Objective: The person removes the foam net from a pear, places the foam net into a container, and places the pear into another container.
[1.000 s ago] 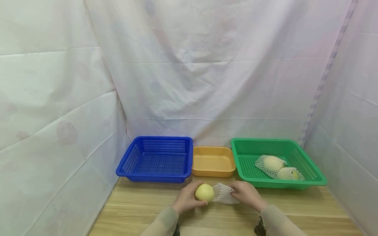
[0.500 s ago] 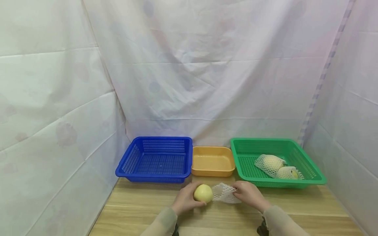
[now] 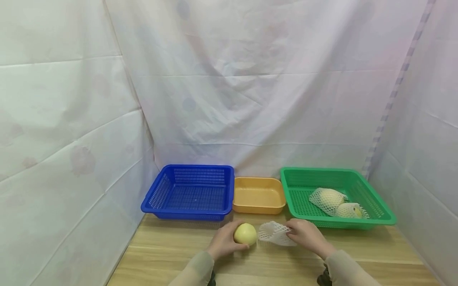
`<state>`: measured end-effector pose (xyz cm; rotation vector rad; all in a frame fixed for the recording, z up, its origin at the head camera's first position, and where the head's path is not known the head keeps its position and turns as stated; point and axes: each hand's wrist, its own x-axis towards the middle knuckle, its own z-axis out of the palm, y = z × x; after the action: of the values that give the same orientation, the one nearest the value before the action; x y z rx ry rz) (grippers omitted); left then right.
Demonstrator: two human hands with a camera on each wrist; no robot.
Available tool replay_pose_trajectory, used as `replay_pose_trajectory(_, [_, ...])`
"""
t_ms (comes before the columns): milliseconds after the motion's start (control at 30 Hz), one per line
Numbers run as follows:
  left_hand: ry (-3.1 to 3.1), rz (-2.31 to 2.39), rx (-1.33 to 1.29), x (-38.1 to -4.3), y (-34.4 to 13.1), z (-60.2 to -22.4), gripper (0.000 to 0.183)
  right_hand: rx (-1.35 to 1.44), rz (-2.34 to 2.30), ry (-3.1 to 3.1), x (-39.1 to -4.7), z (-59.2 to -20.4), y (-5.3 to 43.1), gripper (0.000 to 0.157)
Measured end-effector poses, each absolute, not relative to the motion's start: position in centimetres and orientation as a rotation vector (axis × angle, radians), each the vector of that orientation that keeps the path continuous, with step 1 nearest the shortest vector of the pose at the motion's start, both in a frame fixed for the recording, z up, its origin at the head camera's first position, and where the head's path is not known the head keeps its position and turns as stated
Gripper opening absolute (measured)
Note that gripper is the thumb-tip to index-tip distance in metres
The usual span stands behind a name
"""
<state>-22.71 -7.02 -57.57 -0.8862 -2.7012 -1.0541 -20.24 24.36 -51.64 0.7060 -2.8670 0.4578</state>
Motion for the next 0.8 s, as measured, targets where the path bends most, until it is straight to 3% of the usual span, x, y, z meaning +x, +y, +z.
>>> replay_pose_trajectory(800, [-2.727,-1.044,-0.905,-22.7,-7.3,-58.0,0.078,0.800,0.450,-2.730,-20.8,-49.4,23.7,0.015])
